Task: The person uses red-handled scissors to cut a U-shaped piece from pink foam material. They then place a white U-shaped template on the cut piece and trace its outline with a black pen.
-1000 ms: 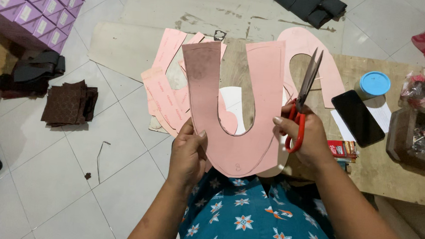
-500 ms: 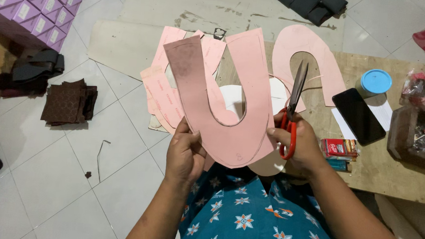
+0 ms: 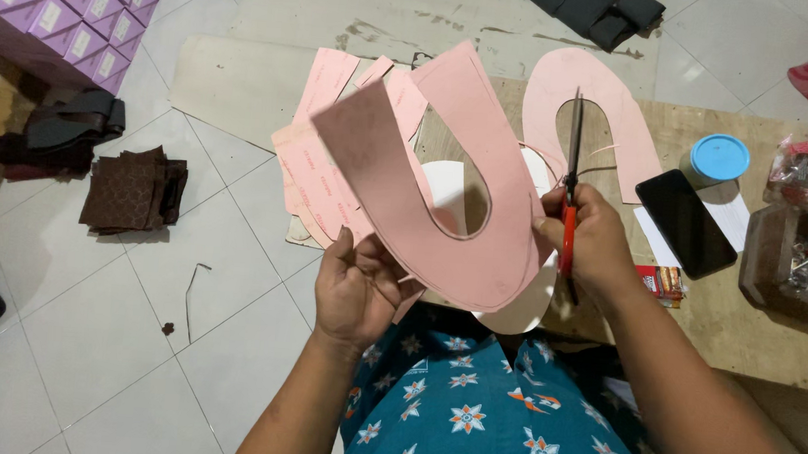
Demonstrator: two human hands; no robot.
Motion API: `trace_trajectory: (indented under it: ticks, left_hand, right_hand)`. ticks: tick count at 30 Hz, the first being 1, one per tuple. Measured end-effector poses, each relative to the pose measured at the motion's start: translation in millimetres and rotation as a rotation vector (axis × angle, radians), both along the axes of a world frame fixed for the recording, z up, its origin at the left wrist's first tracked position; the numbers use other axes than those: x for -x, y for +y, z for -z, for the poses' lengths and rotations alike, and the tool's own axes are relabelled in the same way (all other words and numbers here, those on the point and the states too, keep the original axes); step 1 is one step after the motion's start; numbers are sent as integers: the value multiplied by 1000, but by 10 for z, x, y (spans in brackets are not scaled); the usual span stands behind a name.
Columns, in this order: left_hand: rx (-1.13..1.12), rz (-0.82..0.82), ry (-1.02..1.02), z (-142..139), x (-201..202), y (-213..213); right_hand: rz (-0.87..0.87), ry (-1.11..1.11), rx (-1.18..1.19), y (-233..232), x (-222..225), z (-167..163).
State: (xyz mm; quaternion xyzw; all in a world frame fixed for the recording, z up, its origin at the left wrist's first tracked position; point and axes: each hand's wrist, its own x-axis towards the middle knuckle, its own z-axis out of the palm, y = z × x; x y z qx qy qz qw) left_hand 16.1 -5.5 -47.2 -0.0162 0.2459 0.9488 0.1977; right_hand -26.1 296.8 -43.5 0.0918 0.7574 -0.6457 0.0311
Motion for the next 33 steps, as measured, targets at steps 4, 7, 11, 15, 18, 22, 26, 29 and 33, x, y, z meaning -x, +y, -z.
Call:
trace_trajectory:
  ticks: [4, 7, 11, 15, 18, 22, 26, 29, 33]
  left_hand:
    - [499, 180, -10, -138, -63, 19]
    - [100, 513, -185, -259, -26, 46]
    - [622, 635, -53, -341, -79, 167]
    - [265, 439, -99, -205, -109, 170]
    - [304, 284, 1, 19, -55, 149]
    - [329, 236, 27, 207, -37, 188]
    - [843, 231, 434, 51, 38, 179]
    - [1291, 277, 634, -252, 126, 192]
    - [1852, 388, 639, -634, 220, 276]
  right_hand:
    - [-44, 56, -194, 22, 87, -102]
    - [-111, 116, -371, -26, 100, -265]
    - [-201, 284, -563, -135, 70, -506]
    - [-85, 615, -580, -222, 0, -611]
    - [40, 568, -448, -288, -86, -511]
    - [-29, 89, -46, -331, -99, -235]
    - [0, 62, 385, -227, -16, -75]
    - [-66, 182, 483, -63, 26, -171]
    - [-80, 152, 435, 15, 78, -342]
